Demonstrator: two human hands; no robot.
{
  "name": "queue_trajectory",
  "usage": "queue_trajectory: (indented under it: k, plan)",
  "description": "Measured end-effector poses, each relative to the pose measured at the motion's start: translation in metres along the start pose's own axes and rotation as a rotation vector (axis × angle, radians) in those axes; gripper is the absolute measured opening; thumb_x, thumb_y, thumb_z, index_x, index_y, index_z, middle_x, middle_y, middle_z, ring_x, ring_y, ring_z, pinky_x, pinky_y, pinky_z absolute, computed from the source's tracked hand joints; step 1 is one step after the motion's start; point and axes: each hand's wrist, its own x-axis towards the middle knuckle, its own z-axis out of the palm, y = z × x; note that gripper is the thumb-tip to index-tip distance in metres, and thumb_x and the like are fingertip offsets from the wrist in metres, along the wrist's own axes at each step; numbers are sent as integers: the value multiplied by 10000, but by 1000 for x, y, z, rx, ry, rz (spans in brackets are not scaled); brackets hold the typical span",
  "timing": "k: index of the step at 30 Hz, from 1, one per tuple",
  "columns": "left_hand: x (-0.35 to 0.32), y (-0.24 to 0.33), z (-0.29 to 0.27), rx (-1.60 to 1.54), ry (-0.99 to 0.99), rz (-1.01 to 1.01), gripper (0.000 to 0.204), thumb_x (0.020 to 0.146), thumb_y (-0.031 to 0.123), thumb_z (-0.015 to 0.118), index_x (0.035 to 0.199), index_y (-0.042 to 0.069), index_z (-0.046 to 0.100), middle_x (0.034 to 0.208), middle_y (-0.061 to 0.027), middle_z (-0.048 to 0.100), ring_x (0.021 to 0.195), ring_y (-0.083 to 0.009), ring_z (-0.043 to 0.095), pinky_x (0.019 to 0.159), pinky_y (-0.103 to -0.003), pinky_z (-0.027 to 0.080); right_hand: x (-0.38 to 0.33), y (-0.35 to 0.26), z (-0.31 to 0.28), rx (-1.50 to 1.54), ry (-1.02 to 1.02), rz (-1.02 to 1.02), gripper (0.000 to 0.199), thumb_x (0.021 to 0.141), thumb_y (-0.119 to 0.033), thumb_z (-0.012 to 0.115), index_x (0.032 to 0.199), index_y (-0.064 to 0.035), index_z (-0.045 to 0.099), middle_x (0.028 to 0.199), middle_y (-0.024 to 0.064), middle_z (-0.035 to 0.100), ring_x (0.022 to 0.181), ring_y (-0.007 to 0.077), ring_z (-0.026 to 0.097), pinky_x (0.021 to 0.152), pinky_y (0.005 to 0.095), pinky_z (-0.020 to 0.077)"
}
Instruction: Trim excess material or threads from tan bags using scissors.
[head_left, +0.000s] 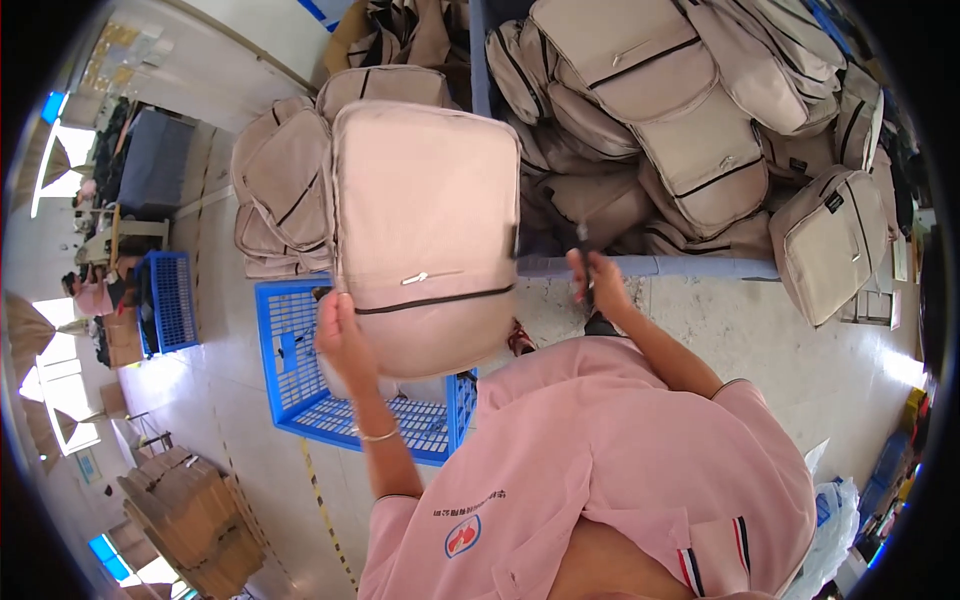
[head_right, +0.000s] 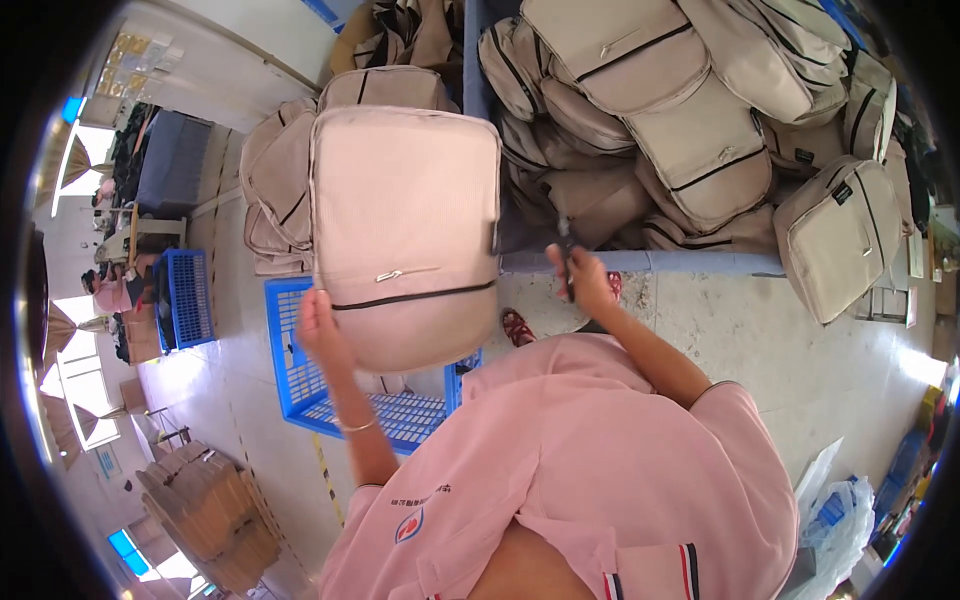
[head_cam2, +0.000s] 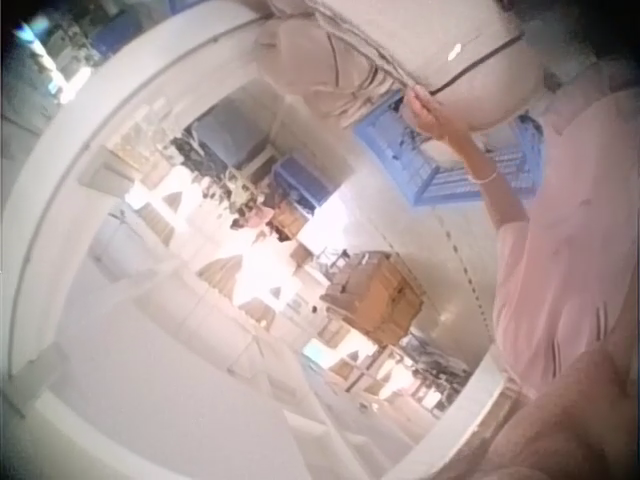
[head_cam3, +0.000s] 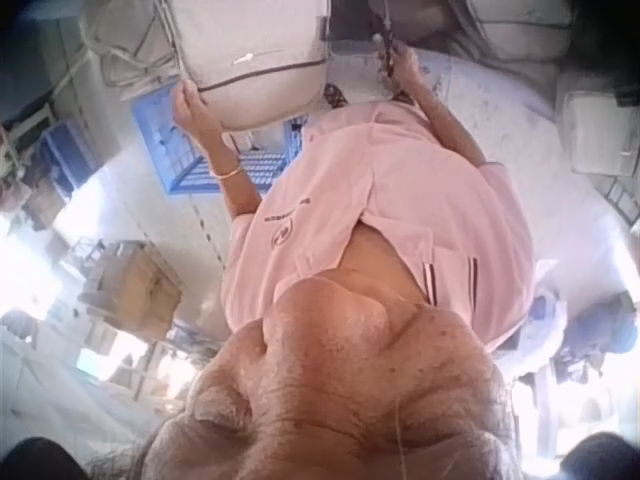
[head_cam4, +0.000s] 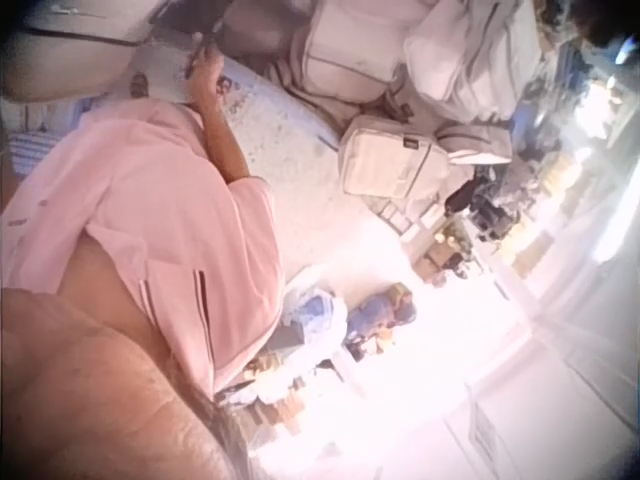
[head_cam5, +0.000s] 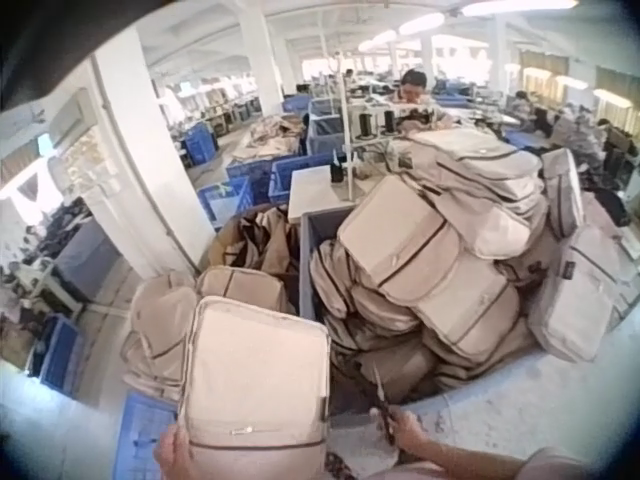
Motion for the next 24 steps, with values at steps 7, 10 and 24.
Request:
queue_trajectory:
  k: [7,10,24]
  plan:
    - [59,144,-84,292,-407,860,106,867,52,637,945,8,694,904,-117,687,823,-253,624,872,-344,472,11,-96,-45,36,94,-311,374,1008,-370,536,1104,-14,598,980,68,667,800,130,637,720,268,513]
    - [87,164,-30,442,-429,1173,81,866,100,645,899,44,694,878,-83,686,839,-274,627,890,-398,455,-4,-117,-20,222,93,-424,381,987,-372,583,1124,-17,608,1010,36,650,879,103,604,793,229,472]
    - [71,67,229,49,-947,923,157,920,180,612,879,42,675,868,-55,669,887,-219,606,1069,-398,306,-43,-88,-72,-848,112,-255,552,818,-452,733,996,18,506,956,197,559,809,374,606,684,456,484]
